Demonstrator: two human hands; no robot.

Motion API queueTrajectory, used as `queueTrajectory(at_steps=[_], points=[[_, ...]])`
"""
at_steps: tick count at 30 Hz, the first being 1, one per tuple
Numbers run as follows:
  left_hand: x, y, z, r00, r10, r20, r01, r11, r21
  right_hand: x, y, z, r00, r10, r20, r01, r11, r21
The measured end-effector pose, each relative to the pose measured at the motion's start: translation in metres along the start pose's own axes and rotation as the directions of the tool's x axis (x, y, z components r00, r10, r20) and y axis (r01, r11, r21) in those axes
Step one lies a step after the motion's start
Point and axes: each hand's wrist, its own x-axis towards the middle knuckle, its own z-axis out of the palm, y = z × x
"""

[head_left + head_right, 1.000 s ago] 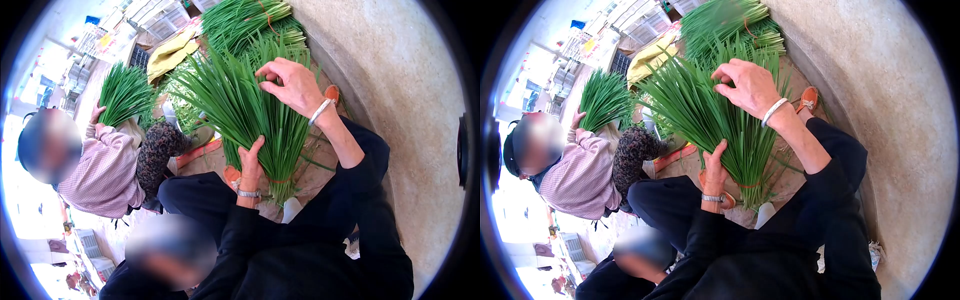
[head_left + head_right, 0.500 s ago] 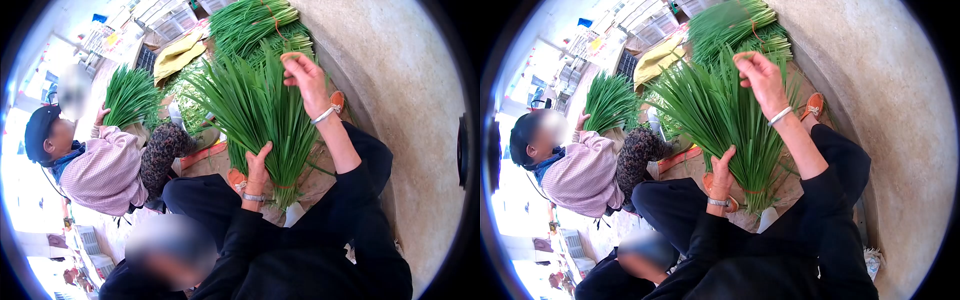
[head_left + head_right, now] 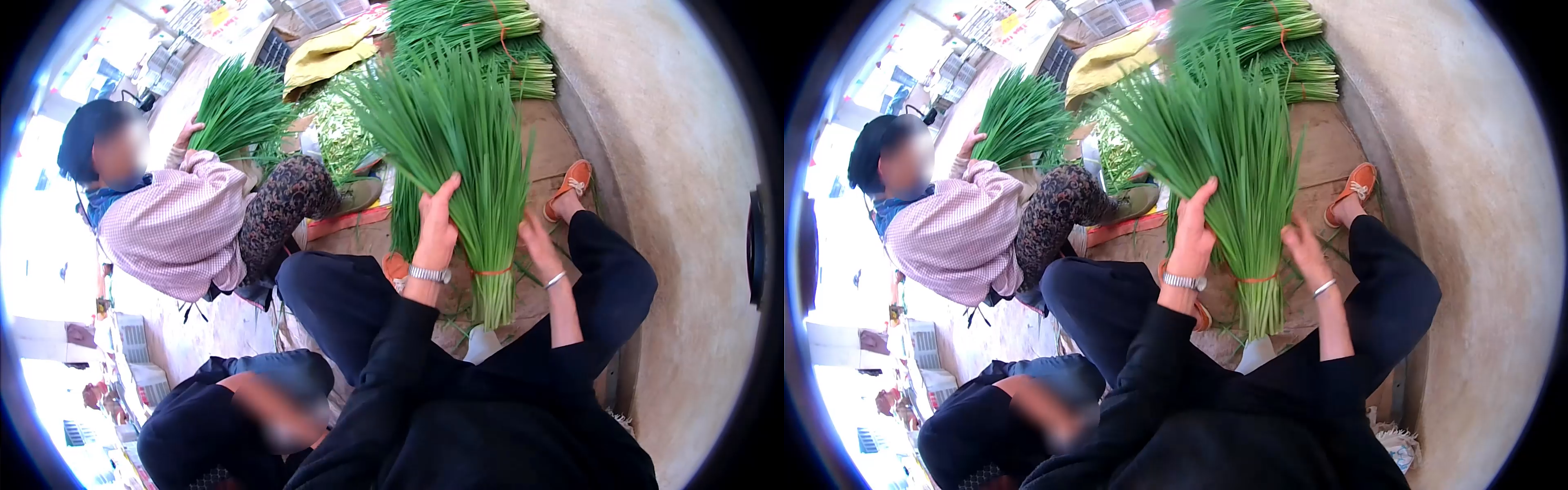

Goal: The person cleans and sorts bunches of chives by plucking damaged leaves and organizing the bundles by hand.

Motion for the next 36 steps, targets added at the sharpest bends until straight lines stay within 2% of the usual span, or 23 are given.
queueTrajectory(at_steps=[1, 2, 4, 6, 7, 8, 9, 11, 12, 14, 16, 18, 20, 21, 24, 26, 28, 29, 30, 32, 33, 34, 36], points=[[0.007, 0.001, 0.004, 1.0, 0.003, -0.01, -0.003, 1.0, -0.005, 0.003, 0.012, 0.016, 0.985, -0.152, 0.078, 0.144, 0.985, 0.092], [0.014, 0.001, 0.01, 1.0, 0.003, -0.021, -0.003, 1.0, 0.0, 0.001, 0.019, 0.018, 0.985, -0.15, 0.087, 0.142, 0.986, 0.09], [0.019, 0.002, 0.02, 0.999, 0.004, -0.035, -0.004, 1.0, 0.004, -0.007, 0.016, 0.024, 0.943, -0.005, 0.333, -0.148, 0.891, 0.43], [0.024, 0.002, 0.027, 0.999, -0.041, 0.032, 0.04, 0.999, 0.03, -0.009, 0.02, 0.025, 0.945, -0.005, 0.326, -0.142, 0.895, 0.423], [0.027, 0.002, 0.029, 0.994, -0.074, 0.074, 0.065, 0.991, 0.114, -0.011, 0.02, 0.026, 0.955, 0.052, 0.291, -0.197, 0.844, 0.499], [0.031, 0.003, 0.029, 0.995, -0.072, 0.069, 0.064, 0.992, 0.11, -0.012, 0.021, 0.028, 0.958, 0.113, 0.263, -0.249, 0.781, 0.573], [0.032, 0.009, 0.032, 0.995, -0.01, 0.1, -0.021, 0.952, 0.304, -0.011, 0.021, 0.029, 0.957, 0.114, 0.268, -0.253, 0.782, 0.57], [0.031, 0.024, 0.033, 0.986, 0.036, 0.166, -0.129, 0.794, 0.594, -0.012, 0.022, 0.031, 0.943, 0.13, 0.306, -0.314, 0.651, 0.691], [0.027, 0.033, 0.032, 0.986, 0.04, 0.163, -0.131, 0.792, 0.596, -0.011, 0.023, 0.032, 0.942, 0.128, 0.311, -0.316, 0.65, 0.691], [0.015, 0.055, 0.035, 0.993, 0.116, 0.034, -0.114, 0.805, 0.582, -0.003, 0.027, 0.037, 0.931, 0.205, 0.301, -0.364, 0.506, 0.782], [-0.008, 0.086, 0.039, 0.981, 0.175, 0.088, -0.195, 0.815, 0.546, 0.003, 0.032, 0.043, 0.93, 0.182, 0.32, -0.368, 0.48, 0.796], [-0.038, 0.114, 0.043, 0.967, 0.176, 0.186, -0.243, 0.859, 0.45, 0.007, 0.028, 0.054, 0.955, 0.21, 0.21, -0.291, 0.519, 0.804], [-0.043, 0.118, 0.031, 0.959, 0.187, 0.214, -0.27, 0.836, 0.477, 0.018, 0.043, 0.059, 0.955, 0.206, 0.215, -0.291, 0.492, 0.82], [-0.045, 0.121, 0.022, 0.951, 0.196, 0.24, -0.294, 0.815, 0.5, 0.019, 0.036, 0.064, 0.956, 0.197, 0.218, -0.285, 0.437, 0.853], [-0.044, 0.113, -0.002, 0.974, 0.204, 0.103, -0.228, 0.838, 0.496, 0.033, 0.016, 0.072, 0.97, 0.094, 0.224, -0.243, 0.348, 0.906], [-0.052, 0.099, -0.017, 0.956, 0.289, 0.044, -0.28, 0.865, 0.416, 0.042, 0.004, 0.069, 0.979, 0.022, 0.202, -0.2, 0.288, 0.937], [-0.062, 0.081, -0.025, 0.898, 0.435, -0.063, -0.383, 0.845, 0.374, 0.057, -0.005, 0.059, 0.983, -0.013, 0.184, -0.174, 0.254, 0.951], [-0.067, 0.068, -0.032, 0.875, 0.474, -0.104, -0.405, 0.831, 0.381, 0.056, -0.018, 0.059, 0.964, -0.12, 0.237, -0.212, 0.189, 0.959], [-0.069, 0.049, -0.045, 0.866, 0.49, -0.102, -0.396, 0.795, 0.46, 0.047, -0.05, 0.067, 0.932, -0.211, 0.294, -0.256, 0.188, 0.948], [-0.077, 0.019, -0.045, 0.919, 0.394, 0.014, -0.287, 0.644, 0.709, 0.044, -0.065, 0.074, 0.952, -0.131, 0.276, -0.271, 0.055, 0.961], [-0.079, 0.007, -0.038, 0.921, 0.377, 0.101, -0.33, 0.616, 0.715, 0.042, -0.07, 0.078, 0.956, -0.105, 0.275, -0.275, 0.01, 0.961], [-0.08, -0.003, -0.028, 0.917, 0.354, 0.186, -0.373, 0.588, 0.718, 0.038, -0.069, 0.081, 0.941, -0.119, 0.317, -0.314, 0.04, 0.949], [-0.079, -0.011, -0.017, 0.927, 0.286, 0.244, -0.369, 0.566, 0.737, 0.025, -0.061, 0.086, 0.921, -0.136, 0.364, -0.358, 0.069, 0.931]])
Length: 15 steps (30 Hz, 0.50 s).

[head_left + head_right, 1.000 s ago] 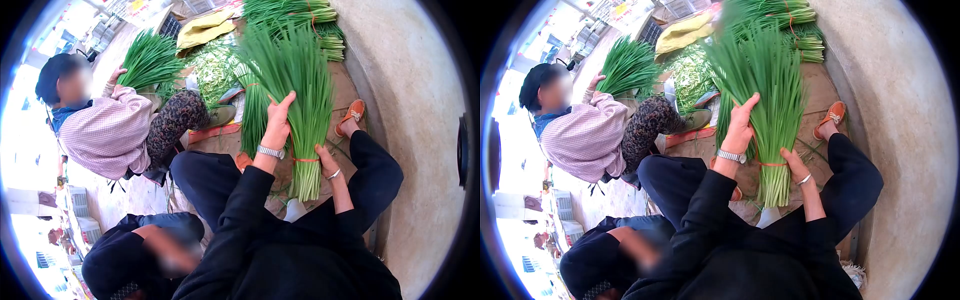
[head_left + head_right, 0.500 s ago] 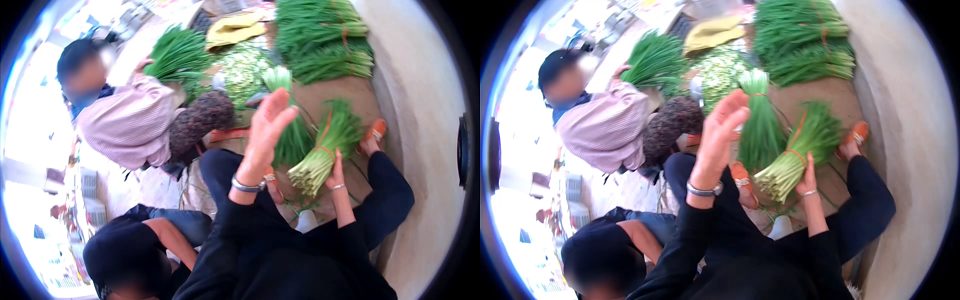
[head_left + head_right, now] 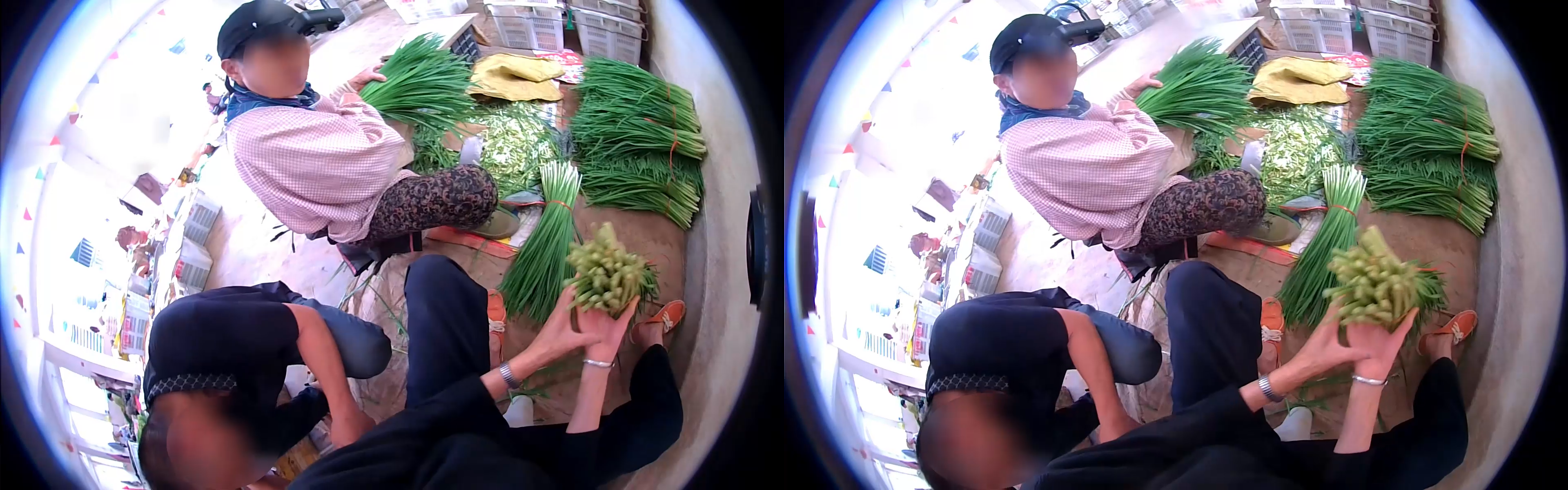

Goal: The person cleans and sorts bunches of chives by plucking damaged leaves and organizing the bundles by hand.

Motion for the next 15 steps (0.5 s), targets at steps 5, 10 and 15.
queueTrajectory(at_steps=[5, 10, 15], points=[[0.007, -0.005, -0.007, 0.978, -0.15, 0.146, 0.164, 0.982, -0.094, -0.024, 0.03, 0.007, 0.992, 0.079, 0.095, -0.073, 0.995, -0.069], [0.024, -0.009, -0.004, 0.949, -0.264, 0.173, 0.301, 0.921, -0.246, -0.036, 0.028, 0.004, 0.913, 0.115, -0.392, -0.073, 0.99, 0.119], [0.04, 0.007, -0.02, 0.972, -0.23, -0.045, 0.179, 0.853, -0.491, -0.078, -0.005, 0.026, 0.895, 0.334, -0.295, -0.436, 0.524, -0.731]])
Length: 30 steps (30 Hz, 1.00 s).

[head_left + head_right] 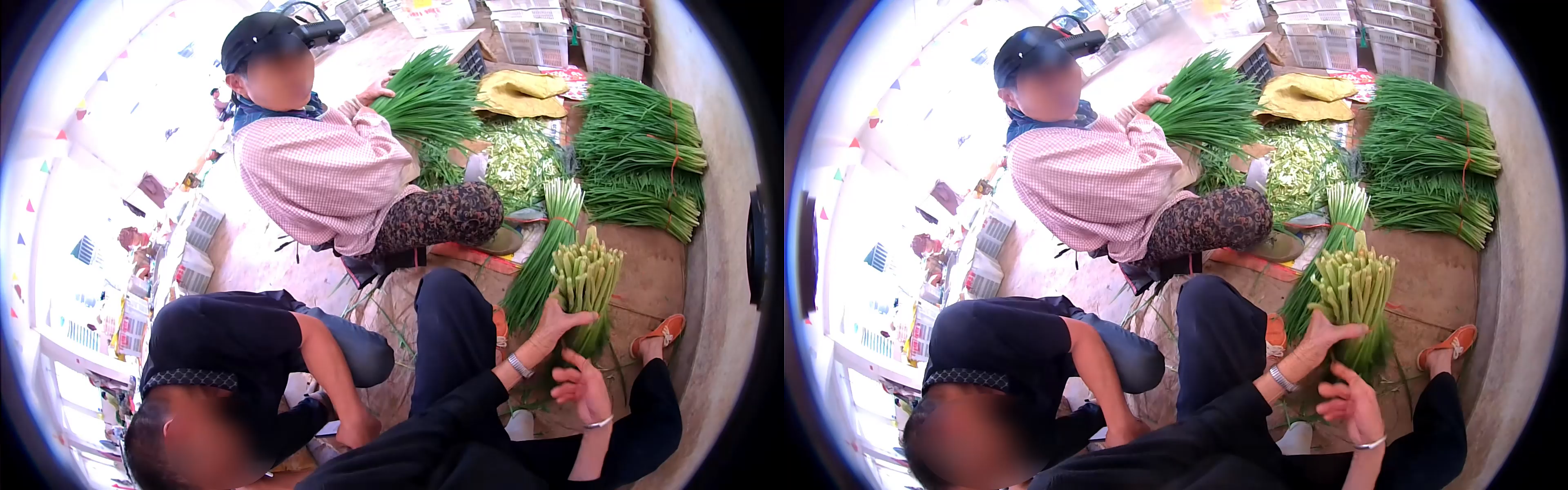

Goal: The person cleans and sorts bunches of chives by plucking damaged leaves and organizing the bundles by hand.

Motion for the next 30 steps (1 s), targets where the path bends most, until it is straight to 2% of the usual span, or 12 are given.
queueTrajectory(at_steps=[1, 2, 3, 5, 8, 11, 15, 19, 22, 23, 26, 30], points=[[0.001, -0.005, -0.004, 1.0, -0.004, -0.003, 0.004, 1.0, -0.004, -0.01, -0.007, -0.005, 0.988, 0.078, -0.135, -0.128, 0.897, -0.423], [0.002, -0.009, -0.011, 1.0, 0.013, -0.01, -0.013, 1.0, -0.028, -0.01, -0.014, -0.006, 0.975, -0.02, -0.223, -0.116, 0.806, -0.581], [0.003, -0.011, -0.016, 0.999, 0.032, -0.018, -0.033, 0.998, -0.049, -0.006, -0.017, -0.012, 0.975, -0.019, -0.222, -0.117, 0.805, -0.582], [0.004, -0.014, -0.021, 1.0, -0.004, 0.021, 0.006, 0.994, -0.108, 0.011, -0.02, -0.024, 0.805, -0.557, -0.203, 0.217, 0.596, -0.773], [0.002, -0.014, -0.024, 0.991, -0.073, 0.112, 0.096, 0.971, -0.217, 0.048, -0.022, -0.022, 0.705, -0.708, -0.022, 0.444, 0.467, -0.765], [0.003, -0.013, -0.023, 0.993, -0.066, 0.101, 0.104, 0.894, -0.436, 0.063, -0.009, -0.047, 0.893, -0.447, 0.058, 0.299, 0.492, -0.818], [0.013, -0.023, -0.035, 0.97, -0.227, 0.083, 0.223, 0.707, -0.671, 0.058, 0.015, -0.068, 0.964, -0.264, 0.036, 0.223, 0.728, -0.648], [0.022, -0.034, -0.038, 0.962, -0.265, 0.064, 0.262, 0.838, -0.479, 0.07, 0.055, -0.089, 0.957, -0.257, -0.138, 0.165, 0.868, -0.468], [0.025, -0.036, -0.037, 0.979, -0.185, -0.084, 0.192, 0.977, 0.09, 0.082, 0.055, -0.08, 0.932, -0.302, -0.202, 0.197, 0.888, -0.415], [0.025, -0.043, -0.039, 0.979, -0.185, -0.086, 0.192, 0.977, 0.091, 0.088, 0.052, -0.077, 0.913, -0.338, -0.229, 0.235, 0.894, -0.382], [0.03, -0.101, -0.055, 0.982, -0.069, -0.175, 0.127, 0.928, 0.35, 0.113, 0.04, -0.087, 0.887, -0.401, -0.229, 0.254, 0.838, -0.482], [0.02, -0.089, -0.055, 0.971, -0.05, -0.233, 0.143, 0.903, 0.405, 0.148, 0.013, -0.086, 0.835, -0.51, -0.206, 0.274, 0.71, -0.648]])
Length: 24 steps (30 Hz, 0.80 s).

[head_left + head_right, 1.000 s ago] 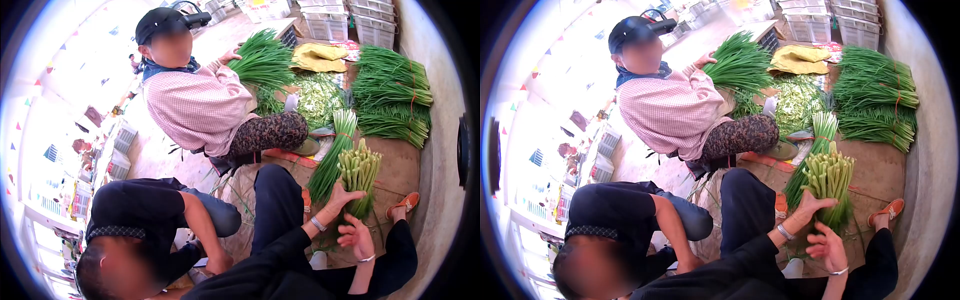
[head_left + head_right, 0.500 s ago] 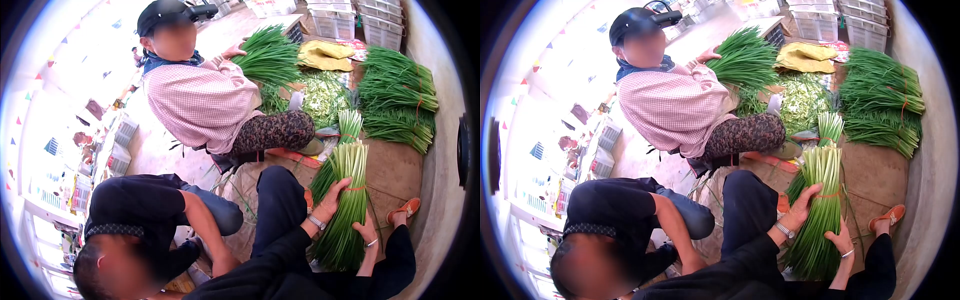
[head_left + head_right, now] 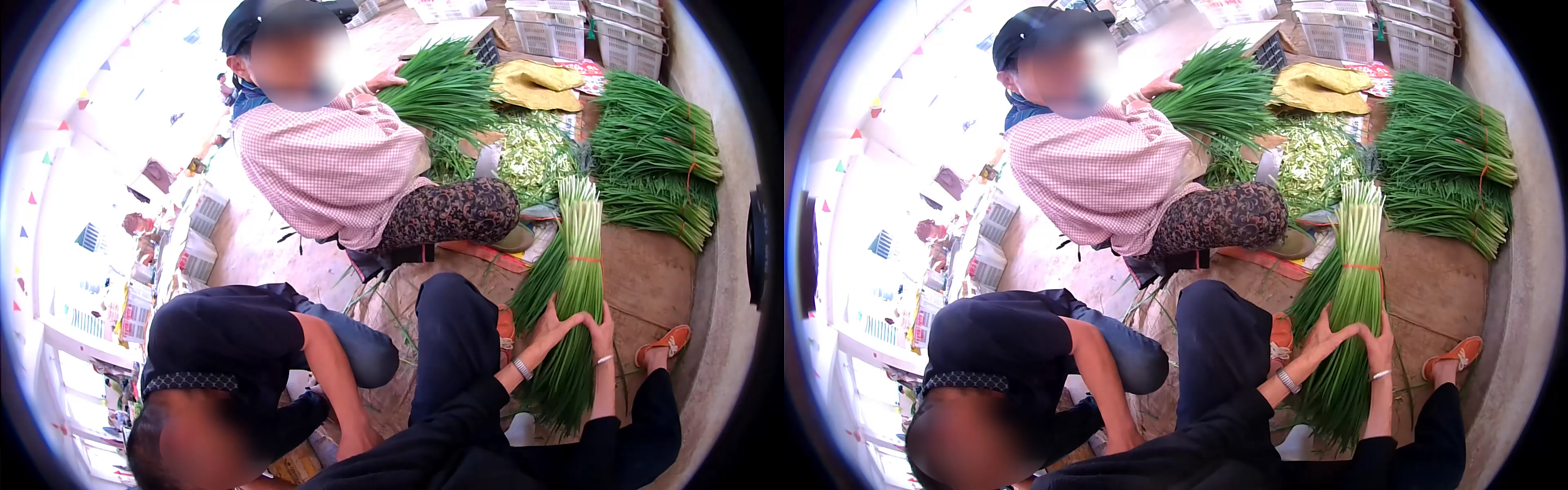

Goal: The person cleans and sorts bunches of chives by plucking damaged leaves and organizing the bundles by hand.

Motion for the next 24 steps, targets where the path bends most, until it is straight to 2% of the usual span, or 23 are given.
queueTrajectory(at_steps=[3, 5, 7, 9, 10, 11, 13, 14, 16, 17, 19, 20, 21, 22, 24], points=[[0.002, 0.018, -0.004, 0.997, 0.02, -0.075, -0.017, 0.999, 0.036, 0.035, -0.029, 0.006, 0.996, -0.084, 0.044, 0.088, 0.991, -0.101], [0.004, 0.017, -0.006, 0.978, 0.09, -0.187, -0.044, 0.97, 0.238, 0.067, -0.034, 0.017, 0.99, -0.133, 0.037, 0.136, 0.985, -0.102], [0.003, 0.011, -0.006, 0.976, 0.11, -0.188, -0.065, 0.97, 0.234, 0.086, -0.03, 0.019, 0.981, -0.194, 0.023, 0.195, 0.975, -0.105], [0.005, 0.001, -0.003, 0.99, 0.058, -0.13, -0.025, 0.97, 0.24, 0.102, -0.022, 0.018, 0.962, -0.268, 0.048, 0.267, 0.896, -0.354], [0.004, -0.006, 0.001, 0.995, 0.032, -0.093, -0.008, 0.97, 0.243, 0.113, -0.001, 0.009, 0.935, -0.344, 0.088, 0.334, 0.765, -0.551], [0.003, -0.006, 0.003, 0.995, 0.031, -0.092, -0.008, 0.971, 0.241, 0.108, 0.004, 0.007, 0.935, -0.344, 0.089, 0.333, 0.764, -0.553], [0.0, -0.01, 0.008, 0.996, -0.054, 0.065, 0.034, 0.959, 0.28, 0.089, 0.017, 0.0, 0.987, -0.138, 0.078, 0.158, 0.85, -0.503], [-0.003, -0.012, 0.01, 0.996, -0.061, 0.07, 0.04, 0.96, 0.277, 0.077, 0.029, -0.004, 0.989, -0.13, 0.076, 0.15, 0.849, -0.507], [-0.003, -0.012, 0.011, 0.98, -0.052, 0.19, 0.019, 0.985, 0.17, 0.053, 0.052, -0.009, 0.997, 0.006, 0.079, 0.031, 0.884, -0.466], [-0.002, -0.013, 0.011, 0.968, -0.038, 0.249, 0.009, 0.993, 0.116, 0.041, 0.061, -0.012, 0.997, 0.004, 0.072, 0.03, 0.884, -0.466], [-0.003, -0.016, 0.017, 0.975, -0.011, 0.221, -0.017, 0.992, 0.123, 0.022, 0.072, -0.016, 0.978, 0.129, 0.164, -0.04, 0.888, -0.458], [-0.004, -0.019, 0.019, 0.982, 0.01, 0.187, -0.035, 0.991, 0.13, 0.016, 0.073, -0.019, 0.978, 0.129, 0.162, -0.041, 0.887, -0.459], [-0.007, -0.014, 0.019, 0.982, 0.008, 0.188, -0.033, 0.991, 0.129, 0.007, 0.065, -0.022, 0.964, 0.222, 0.145, -0.136, 0.883, -0.449], [-0.01, -0.006, 0.018, 0.977, -0.042, 0.207, 0.023, 0.995, 0.094, -0.001, 0.062, -0.023, 0.941, 0.314, 0.128, -0.231, 0.87, -0.437], [-0.013, 0.005, 0.015, 0.969, -0.095, 0.23, 0.083, 0.995, 0.061, -0.004, 0.079, -0.033, 0.932, 0.337, 0.131, -0.272, 0.891, -0.363]])
